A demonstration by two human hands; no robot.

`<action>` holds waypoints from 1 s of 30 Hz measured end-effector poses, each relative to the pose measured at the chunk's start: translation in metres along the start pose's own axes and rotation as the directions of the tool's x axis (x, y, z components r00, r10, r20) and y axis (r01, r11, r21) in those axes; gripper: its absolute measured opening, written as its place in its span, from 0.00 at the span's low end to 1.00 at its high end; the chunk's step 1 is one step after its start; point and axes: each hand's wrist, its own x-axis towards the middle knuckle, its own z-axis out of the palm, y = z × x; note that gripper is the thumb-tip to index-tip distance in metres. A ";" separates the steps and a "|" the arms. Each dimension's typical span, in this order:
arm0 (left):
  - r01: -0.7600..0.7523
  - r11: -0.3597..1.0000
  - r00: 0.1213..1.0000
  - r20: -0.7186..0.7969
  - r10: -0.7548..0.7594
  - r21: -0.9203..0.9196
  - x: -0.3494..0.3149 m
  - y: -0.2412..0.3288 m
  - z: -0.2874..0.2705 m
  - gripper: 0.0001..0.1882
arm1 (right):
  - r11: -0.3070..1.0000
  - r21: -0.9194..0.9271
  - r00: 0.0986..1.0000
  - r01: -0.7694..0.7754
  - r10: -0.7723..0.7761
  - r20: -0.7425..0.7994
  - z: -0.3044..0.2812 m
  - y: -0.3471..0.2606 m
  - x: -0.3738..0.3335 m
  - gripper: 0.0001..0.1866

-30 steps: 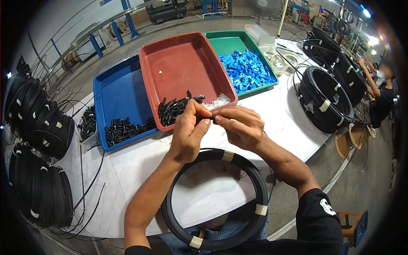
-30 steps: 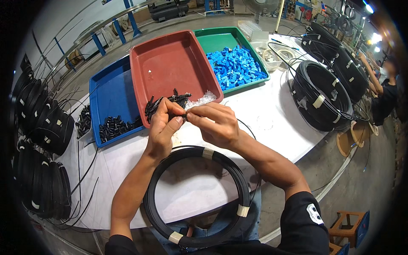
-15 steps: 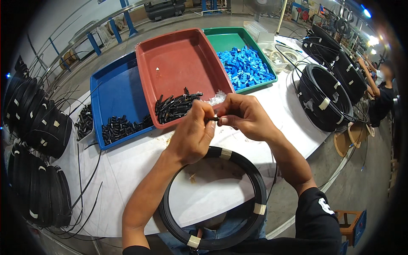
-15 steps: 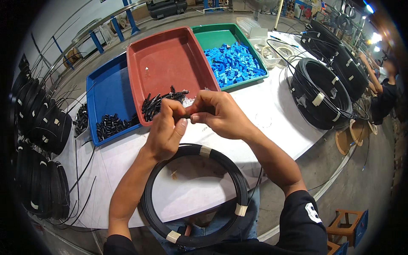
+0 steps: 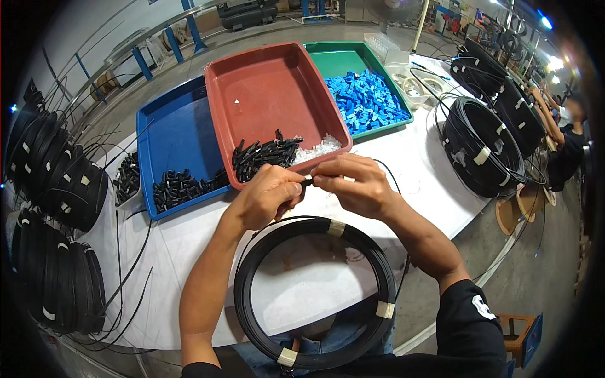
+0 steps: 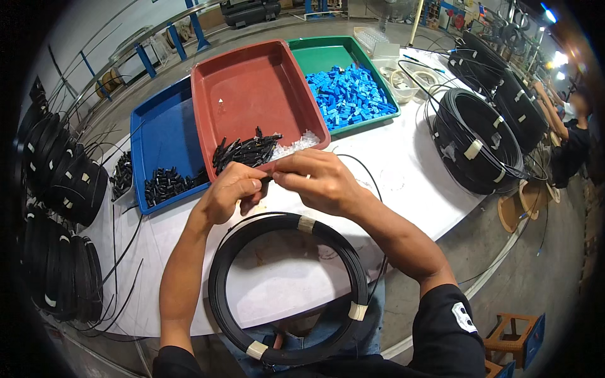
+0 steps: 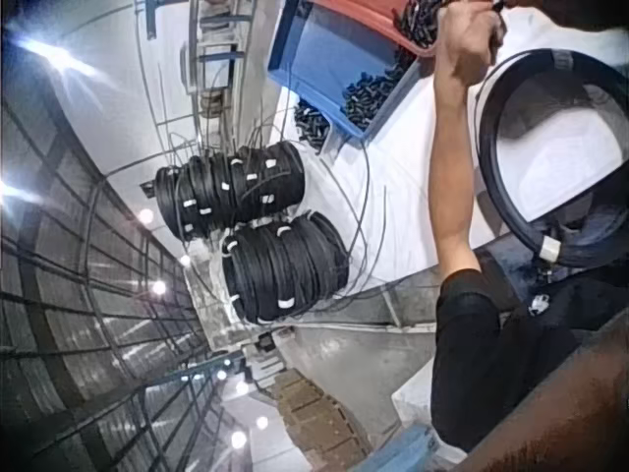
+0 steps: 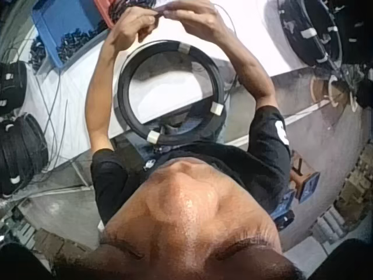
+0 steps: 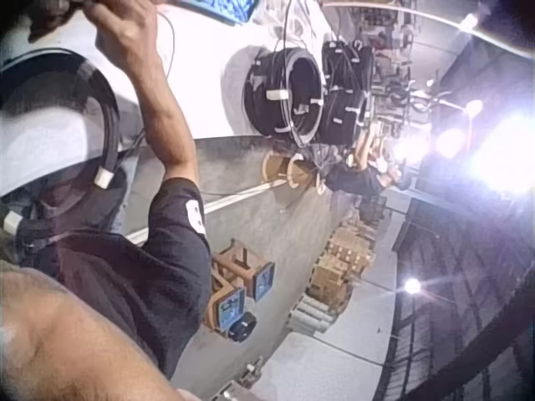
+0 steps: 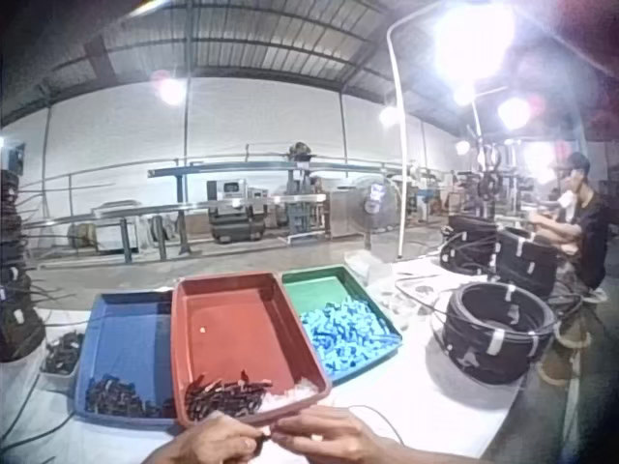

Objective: Manually attaching plastic connectors and components to a coiled length of black cable.

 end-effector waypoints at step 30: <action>-0.222 0.332 0.800 -0.024 0.600 0.917 0.006 -0.008 0.029 0.12 | 0.839 0.114 0.831 -0.532 0.492 0.259 -0.006 -0.023 0.001 0.09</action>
